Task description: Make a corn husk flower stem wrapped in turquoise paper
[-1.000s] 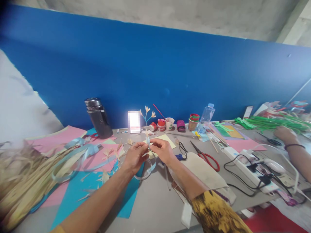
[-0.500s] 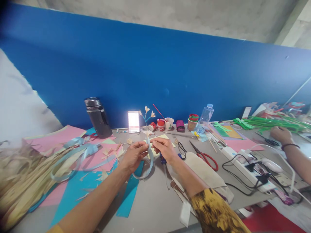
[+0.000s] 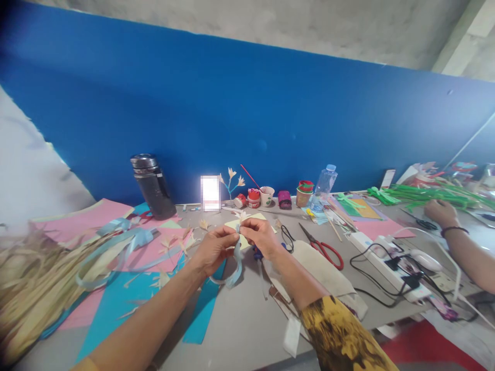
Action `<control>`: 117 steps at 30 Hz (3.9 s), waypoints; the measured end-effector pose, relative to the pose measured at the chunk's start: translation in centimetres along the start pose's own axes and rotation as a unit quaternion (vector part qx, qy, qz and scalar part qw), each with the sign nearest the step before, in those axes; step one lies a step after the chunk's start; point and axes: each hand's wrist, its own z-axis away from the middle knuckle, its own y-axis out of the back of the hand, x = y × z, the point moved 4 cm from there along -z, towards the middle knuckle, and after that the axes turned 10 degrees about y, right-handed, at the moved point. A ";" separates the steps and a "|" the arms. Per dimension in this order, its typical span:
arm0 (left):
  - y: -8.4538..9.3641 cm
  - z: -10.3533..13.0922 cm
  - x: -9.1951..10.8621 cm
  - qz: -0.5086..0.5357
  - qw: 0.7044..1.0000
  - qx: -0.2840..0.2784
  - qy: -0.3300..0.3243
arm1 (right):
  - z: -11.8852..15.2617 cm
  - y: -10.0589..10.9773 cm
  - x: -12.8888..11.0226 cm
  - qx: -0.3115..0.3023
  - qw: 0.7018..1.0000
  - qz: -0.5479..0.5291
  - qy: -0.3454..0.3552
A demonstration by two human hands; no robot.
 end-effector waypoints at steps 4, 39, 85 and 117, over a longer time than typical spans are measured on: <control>-0.2 0.3 0.3 -0.019 1.000 -0.012 -0.015 | 0.0 0.0 0.0 0.030 1.000 0.001 0.002; -0.9 0.7 0.9 -0.105 0.990 -0.025 -0.093 | 0.4 0.1 -2.5 0.041 0.999 0.003 0.032; -0.3 1.3 1.8 -0.414 0.861 0.104 -0.275 | -1.7 6.6 -2.3 0.308 0.928 -0.196 0.073; -1.2 2.7 2.3 -0.327 0.857 0.083 -0.390 | 0.4 -0.9 -1.0 0.022 0.990 -0.111 -0.088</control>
